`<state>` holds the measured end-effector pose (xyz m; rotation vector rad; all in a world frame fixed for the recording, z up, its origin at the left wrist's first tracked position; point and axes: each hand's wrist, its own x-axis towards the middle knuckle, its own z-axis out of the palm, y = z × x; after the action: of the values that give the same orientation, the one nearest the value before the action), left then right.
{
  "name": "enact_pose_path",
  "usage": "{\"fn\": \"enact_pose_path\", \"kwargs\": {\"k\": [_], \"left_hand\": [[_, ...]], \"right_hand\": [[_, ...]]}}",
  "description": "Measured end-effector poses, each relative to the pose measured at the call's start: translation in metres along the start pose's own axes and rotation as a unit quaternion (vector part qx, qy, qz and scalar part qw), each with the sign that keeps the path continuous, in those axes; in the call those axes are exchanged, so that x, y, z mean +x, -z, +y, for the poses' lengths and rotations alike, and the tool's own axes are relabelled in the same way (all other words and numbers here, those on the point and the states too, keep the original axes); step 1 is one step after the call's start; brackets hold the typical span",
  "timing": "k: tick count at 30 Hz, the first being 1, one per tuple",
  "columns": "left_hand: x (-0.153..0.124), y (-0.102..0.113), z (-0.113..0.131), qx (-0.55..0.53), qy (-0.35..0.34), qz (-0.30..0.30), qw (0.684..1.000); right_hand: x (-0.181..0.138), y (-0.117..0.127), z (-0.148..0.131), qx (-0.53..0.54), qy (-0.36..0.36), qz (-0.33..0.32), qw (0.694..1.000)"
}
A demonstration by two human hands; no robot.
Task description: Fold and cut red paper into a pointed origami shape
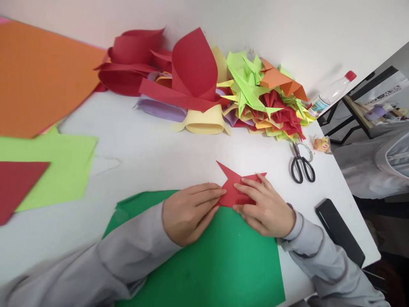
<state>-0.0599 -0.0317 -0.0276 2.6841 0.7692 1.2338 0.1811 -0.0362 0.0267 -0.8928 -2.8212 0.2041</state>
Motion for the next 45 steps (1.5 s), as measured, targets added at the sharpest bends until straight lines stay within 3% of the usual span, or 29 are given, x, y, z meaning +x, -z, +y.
{"fn": "enact_pose_path", "kwargs": {"k": [5,12,20,24,35,42,45], "left_hand": [[0.005,0.007,0.008,0.04,-0.027,-0.003,0.999],[0.014,0.011,0.011,0.049,-0.03,-0.101,0.993],[0.018,0.009,0.016,0.088,-0.026,-0.118,0.989],[0.021,0.011,0.015,0.075,-0.032,-0.097,0.992],[0.01,0.014,0.006,-0.002,-0.013,-0.065,0.998],[0.01,0.017,0.007,-0.002,-0.021,-0.078,0.997],[0.013,0.015,0.012,0.039,-0.014,-0.117,0.992]], "right_hand": [[0.0,-0.001,-0.001,-0.005,-0.009,0.003,1.0],[0.001,-0.001,-0.003,-0.021,-0.013,0.01,1.0],[0.003,-0.003,-0.007,-0.058,0.0,0.045,0.997],[0.002,-0.002,-0.005,-0.045,0.01,0.073,0.996],[-0.003,0.004,-0.003,-0.017,0.008,0.062,0.998],[-0.003,0.003,-0.002,-0.009,0.011,0.066,0.998],[-0.003,0.001,-0.004,-0.016,0.008,0.07,0.997]]}}
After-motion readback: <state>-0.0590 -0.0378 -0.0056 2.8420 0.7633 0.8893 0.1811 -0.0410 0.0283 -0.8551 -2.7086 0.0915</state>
